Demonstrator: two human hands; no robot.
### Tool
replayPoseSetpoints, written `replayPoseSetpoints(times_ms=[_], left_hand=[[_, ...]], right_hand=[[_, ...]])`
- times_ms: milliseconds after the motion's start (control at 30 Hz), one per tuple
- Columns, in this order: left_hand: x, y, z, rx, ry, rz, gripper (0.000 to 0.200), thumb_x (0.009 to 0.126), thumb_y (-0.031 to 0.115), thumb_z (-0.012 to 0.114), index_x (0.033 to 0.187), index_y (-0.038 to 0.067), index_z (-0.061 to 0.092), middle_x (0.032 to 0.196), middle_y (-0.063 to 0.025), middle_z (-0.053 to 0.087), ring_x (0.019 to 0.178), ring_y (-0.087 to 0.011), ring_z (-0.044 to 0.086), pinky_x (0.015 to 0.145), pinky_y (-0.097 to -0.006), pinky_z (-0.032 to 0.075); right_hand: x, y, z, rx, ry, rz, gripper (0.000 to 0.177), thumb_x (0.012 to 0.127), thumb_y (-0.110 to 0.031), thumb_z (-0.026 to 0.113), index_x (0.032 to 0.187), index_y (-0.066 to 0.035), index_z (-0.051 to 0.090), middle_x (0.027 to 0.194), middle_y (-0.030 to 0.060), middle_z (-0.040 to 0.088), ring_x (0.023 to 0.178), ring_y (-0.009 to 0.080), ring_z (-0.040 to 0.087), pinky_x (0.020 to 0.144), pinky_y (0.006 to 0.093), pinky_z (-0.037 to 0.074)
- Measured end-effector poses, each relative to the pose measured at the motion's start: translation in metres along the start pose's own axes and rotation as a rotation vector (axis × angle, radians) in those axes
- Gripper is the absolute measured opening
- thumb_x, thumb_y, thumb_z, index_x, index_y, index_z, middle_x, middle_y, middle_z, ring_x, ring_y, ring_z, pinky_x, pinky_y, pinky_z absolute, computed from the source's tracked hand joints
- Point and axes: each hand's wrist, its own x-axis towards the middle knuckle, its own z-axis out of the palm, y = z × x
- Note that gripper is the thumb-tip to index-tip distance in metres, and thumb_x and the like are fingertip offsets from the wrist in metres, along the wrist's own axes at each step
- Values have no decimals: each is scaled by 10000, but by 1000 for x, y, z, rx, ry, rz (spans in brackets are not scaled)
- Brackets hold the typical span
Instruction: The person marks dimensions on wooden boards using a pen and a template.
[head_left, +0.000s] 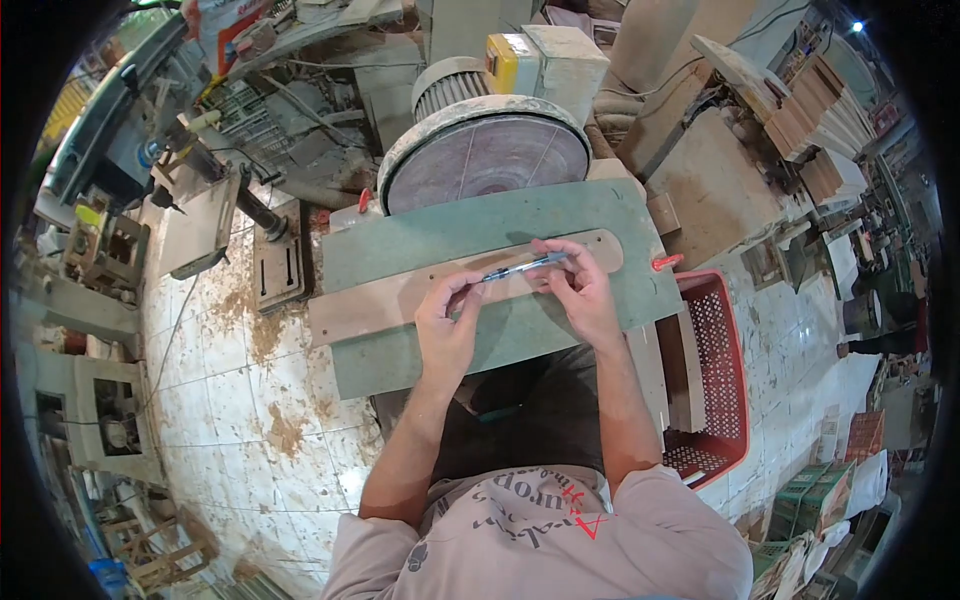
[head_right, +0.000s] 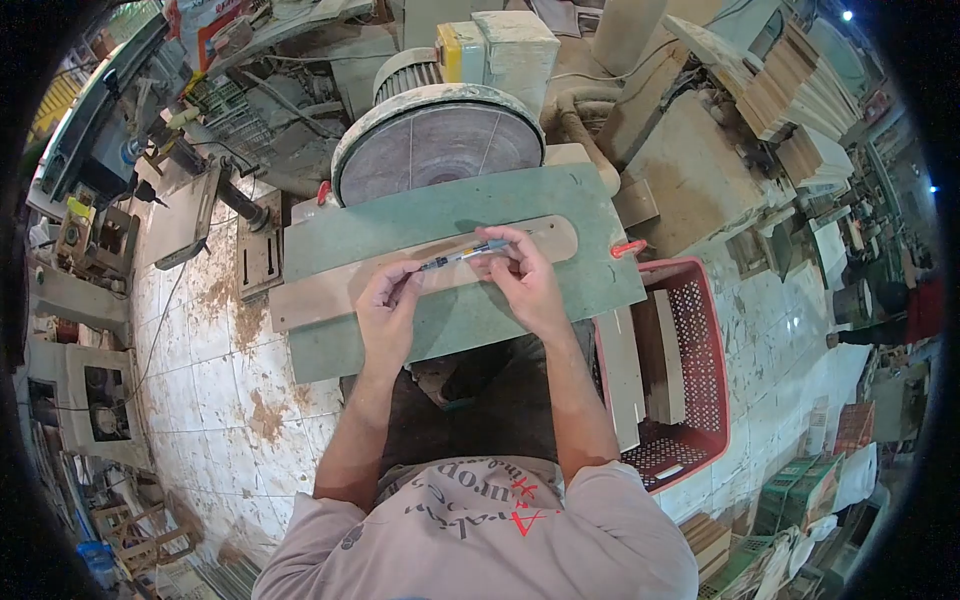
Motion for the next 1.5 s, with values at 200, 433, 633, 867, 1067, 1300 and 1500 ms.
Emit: replayPoseSetpoints(times_ms=[200, 433, 633, 867, 1067, 1300, 1500], left_hand=[[0, 0, -1, -16, -10, 7, 142, 896, -22, 624, 1035, -18, 649, 976, -78, 647, 902, -133, 636, 817, -256, 518], [0, -1, 0, -24, 25, -2, 155, 896, -8, 626, 1048, -20, 654, 976, -86, 657, 900, -133, 639, 810, -259, 517], [-1, 1, 0, -3, -3, -16, 165, 917, 18, 620, 1075, -21, 648, 998, -42, 649, 897, -87, 594, 808, -225, 476], [0, -1, 0, -2, 13, -5, 151, 905, 26, 632, 1047, -15, 659, 955, -80, 666, 874, -122, 639, 792, -256, 512], [-1, -5, 1, -53, 19, -30, 139, 906, 34, 639, 1034, -20, 652, 948, -64, 668, 863, -105, 631, 786, -249, 508], [0, 2, 0, -130, 16, -70, 136, 909, -1, 626, 1041, -30, 620, 976, -61, 657, 909, -107, 615, 823, -231, 487], [-1, 14, -1, -40, 35, -28, 168, 926, 29, 606, 1073, -49, 627, 1008, -87, 666, 943, -129, 624, 851, -254, 495]], right_hand=[[-1, -1, -1, -16, -8, 16, 299, 965, -7, 478, 1263, -37, 484, 1283, 90, 574, 1036, 149, 630, 834, 272, 506], [0, -2, 0, -20, 18, 12, 278, 966, -14, 491, 1244, -20, 498, 1239, 92, 603, 1009, 155, 647, 810, 264, 508], [1, -2, 0, -40, 31, 8, 269, 969, -17, 490, 1237, -18, 505, 1233, 103, 612, 996, 151, 652, 792, 260, 513], [0, 1, -2, -42, 35, 13, 265, 975, -33, 496, 1238, -12, 505, 1214, 116, 625, 986, 159, 661, 784, 253, 510], [0, 1, -2, -34, 34, 30, 264, 979, -45, 502, 1239, -3, 504, 1188, 117, 635, 986, 163, 661, 787, 253, 510], [-1, -1, 1, -32, 27, 24, 281, 975, -47, 516, 1251, 4, 507, 1151, 115, 644, 977, 167, 660, 811, 264, 514], [-2, 1, 3, -248, 71, 51, 309, 942, -117, 602, 1233, -23, 560, 1003, 64, 673, 891, 127, 664, 754, 271, 545]])
